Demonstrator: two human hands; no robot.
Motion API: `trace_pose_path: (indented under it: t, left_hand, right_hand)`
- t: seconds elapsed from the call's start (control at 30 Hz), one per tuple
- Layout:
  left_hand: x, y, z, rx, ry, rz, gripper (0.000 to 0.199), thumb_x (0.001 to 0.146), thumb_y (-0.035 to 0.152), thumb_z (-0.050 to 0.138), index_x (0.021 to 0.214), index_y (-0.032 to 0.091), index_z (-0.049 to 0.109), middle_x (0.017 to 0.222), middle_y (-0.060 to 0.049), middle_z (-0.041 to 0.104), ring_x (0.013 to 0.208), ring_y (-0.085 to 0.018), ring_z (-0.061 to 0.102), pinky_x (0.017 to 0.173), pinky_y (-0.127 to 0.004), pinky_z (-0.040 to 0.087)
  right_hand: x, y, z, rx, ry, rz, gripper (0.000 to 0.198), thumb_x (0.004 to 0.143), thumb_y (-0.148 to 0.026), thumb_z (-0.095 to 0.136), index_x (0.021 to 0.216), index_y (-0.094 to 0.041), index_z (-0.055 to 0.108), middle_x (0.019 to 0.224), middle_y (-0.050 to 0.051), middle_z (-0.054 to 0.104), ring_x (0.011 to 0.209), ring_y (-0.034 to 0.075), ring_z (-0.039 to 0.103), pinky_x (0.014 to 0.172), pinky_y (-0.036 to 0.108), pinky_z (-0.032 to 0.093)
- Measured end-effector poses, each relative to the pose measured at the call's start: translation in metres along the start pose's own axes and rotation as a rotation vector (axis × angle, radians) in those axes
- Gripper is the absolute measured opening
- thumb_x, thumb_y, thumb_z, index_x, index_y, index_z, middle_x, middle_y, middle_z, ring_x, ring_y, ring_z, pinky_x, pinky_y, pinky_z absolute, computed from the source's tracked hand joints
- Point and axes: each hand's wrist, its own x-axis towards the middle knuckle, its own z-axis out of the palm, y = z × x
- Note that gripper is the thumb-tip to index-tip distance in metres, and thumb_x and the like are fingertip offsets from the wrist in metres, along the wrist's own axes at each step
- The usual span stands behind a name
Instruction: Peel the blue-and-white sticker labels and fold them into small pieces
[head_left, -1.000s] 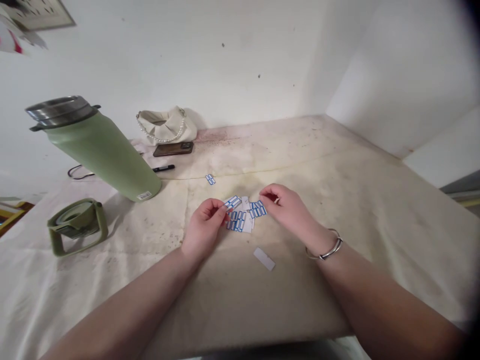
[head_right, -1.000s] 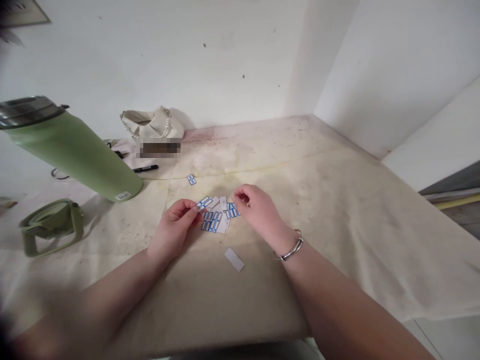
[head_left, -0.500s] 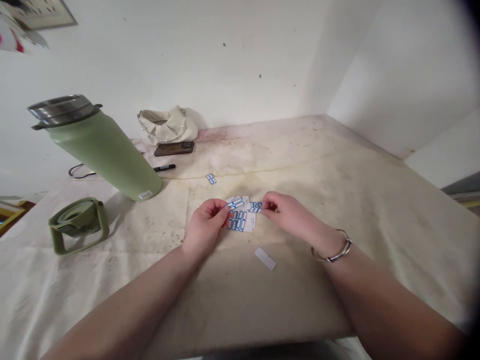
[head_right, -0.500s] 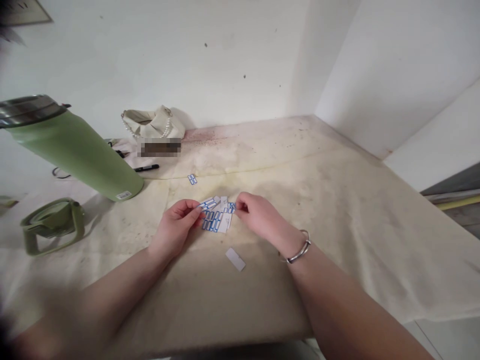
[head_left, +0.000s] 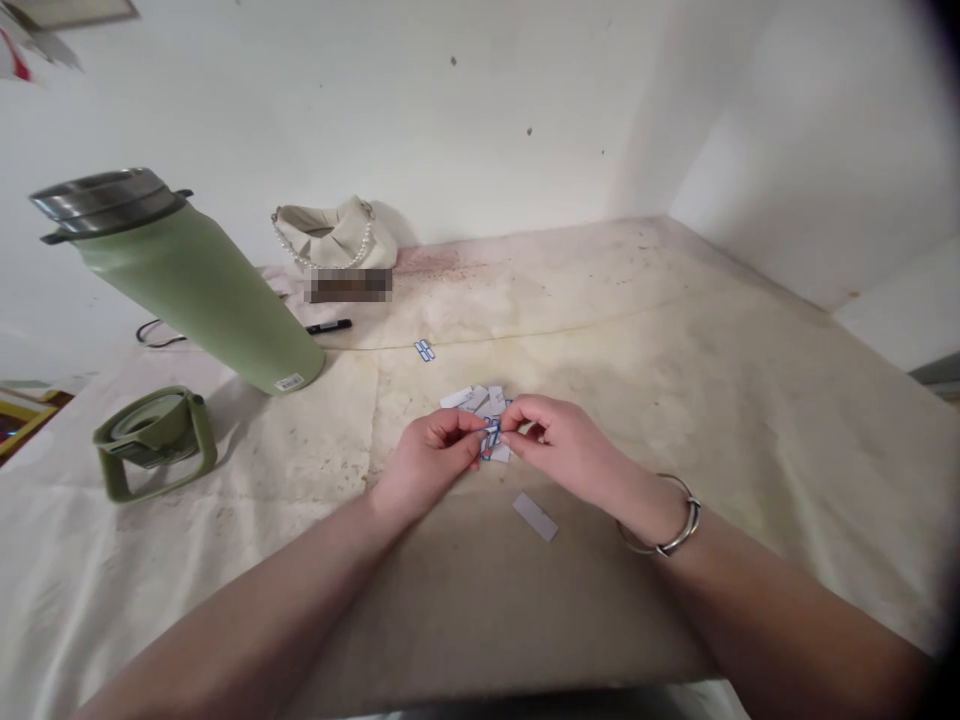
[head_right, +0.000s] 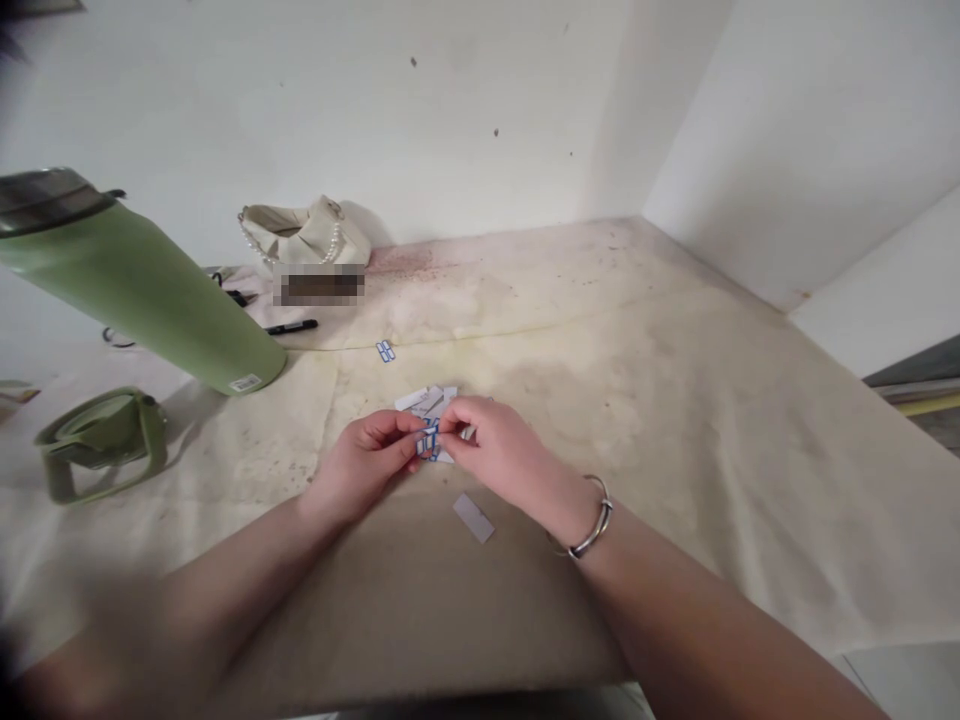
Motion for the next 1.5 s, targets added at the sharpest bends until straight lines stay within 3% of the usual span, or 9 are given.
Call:
trace_pose_path:
  t: [0.07,0.27,0.5,0.63,0.7,0.93,1.07,1.33,1.5]
  left_hand:
    - [0.0008,-0.0016,-0.0018,0.014,-0.001,-0.007,0.015,0.076,0.031,0.064,0.081,0.017,0.066,0.057,0.003,0.056,0.052,-0.008,0.048,0.051,-0.020,0.034]
    - [0.0013,-0.0038,-0.0058,-0.009,-0.061,0.028,0.028,0.081,0.042,0.058,0.088,0.016,0.066,0.063,-0.001,0.059,0.058,-0.011,0.052,0.057,-0.023,0.040]
    - [0.0020,-0.0044,-0.0030,0.000,-0.059,0.023,0.015,0.076,0.030,0.064,0.083,0.017,0.063,0.068,0.002,0.059,0.058,-0.008,0.049,0.055,-0.020,0.038]
    - [0.0034,-0.0047,-0.0038,-0.067,-0.053,0.012,0.013,0.076,0.028,0.064,0.080,0.016,0.060,0.062,0.004,0.056,0.055,-0.007,0.047,0.056,-0.020,0.036]
    - [0.0040,-0.0049,-0.0039,-0.132,-0.038,0.004,0.015,0.075,0.028,0.065,0.079,0.015,0.058,0.061,0.004,0.055,0.054,-0.007,0.047,0.056,-0.020,0.036]
    - [0.0049,-0.0043,-0.0031,-0.199,-0.034,-0.019,0.019,0.071,0.029,0.069,0.077,0.015,0.057,0.063,0.003,0.055,0.052,-0.007,0.046,0.054,-0.021,0.035]
    - [0.0050,-0.0046,-0.0045,-0.174,-0.058,-0.024,0.019,0.072,0.030,0.069,0.078,0.015,0.058,0.063,0.003,0.055,0.053,-0.007,0.045,0.053,-0.021,0.034]
    - [0.0051,-0.0046,-0.0047,-0.175,-0.050,-0.010,0.019,0.071,0.029,0.070,0.078,0.015,0.059,0.064,0.003,0.056,0.054,-0.007,0.045,0.054,-0.020,0.035]
    - [0.0048,-0.0062,-0.0040,-0.123,-0.044,0.009,0.018,0.073,0.029,0.068,0.078,0.015,0.059,0.061,0.004,0.053,0.054,-0.007,0.044,0.053,-0.020,0.033]
  right_hand:
    - [0.0001,-0.0010,-0.0002,-0.007,-0.029,0.025,0.006,0.077,-0.018,0.056,0.072,-0.021,0.055,0.067,-0.003,0.057,0.058,0.010,0.049,0.054,0.024,0.039]
    - [0.0008,-0.0040,-0.0016,-0.049,-0.017,0.032,0.008,0.076,-0.018,0.056,0.069,-0.021,0.053,0.062,-0.004,0.053,0.053,0.009,0.044,0.050,0.023,0.034]
    - [-0.0010,-0.0024,-0.0005,-0.032,-0.019,0.023,0.004,0.076,-0.019,0.058,0.074,-0.021,0.054,0.066,-0.003,0.056,0.057,0.010,0.049,0.053,0.024,0.038]
    - [-0.0031,0.0007,0.0025,0.037,0.003,0.022,0.043,0.074,-0.024,0.065,0.113,-0.022,0.049,0.090,0.002,0.064,0.067,0.013,0.057,0.061,0.027,0.045]
    - [-0.0036,0.0021,0.0036,0.016,-0.015,0.006,0.052,0.073,-0.025,0.067,0.121,-0.023,0.046,0.095,0.004,0.064,0.072,0.015,0.060,0.064,0.028,0.047]
    - [-0.0030,0.0008,0.0020,-0.168,-0.004,-0.185,0.045,0.078,-0.018,0.063,0.121,-0.026,0.051,0.115,0.006,0.061,0.097,0.021,0.061,0.080,0.034,0.047]
    - [-0.0034,0.0006,0.0008,-0.232,-0.015,-0.229,0.031,0.081,-0.017,0.059,0.111,-0.025,0.058,0.107,0.004,0.065,0.092,0.020,0.062,0.077,0.033,0.048]
    - [-0.0022,0.0017,0.0033,-0.146,0.011,-0.164,0.029,0.078,-0.019,0.062,0.107,-0.024,0.060,0.100,0.004,0.067,0.079,0.016,0.061,0.069,0.029,0.047]
    - [-0.0004,0.0025,0.0016,-0.019,0.010,0.013,0.016,0.077,-0.029,0.062,0.090,-0.020,0.062,0.073,-0.001,0.063,0.060,0.012,0.054,0.054,0.024,0.041]
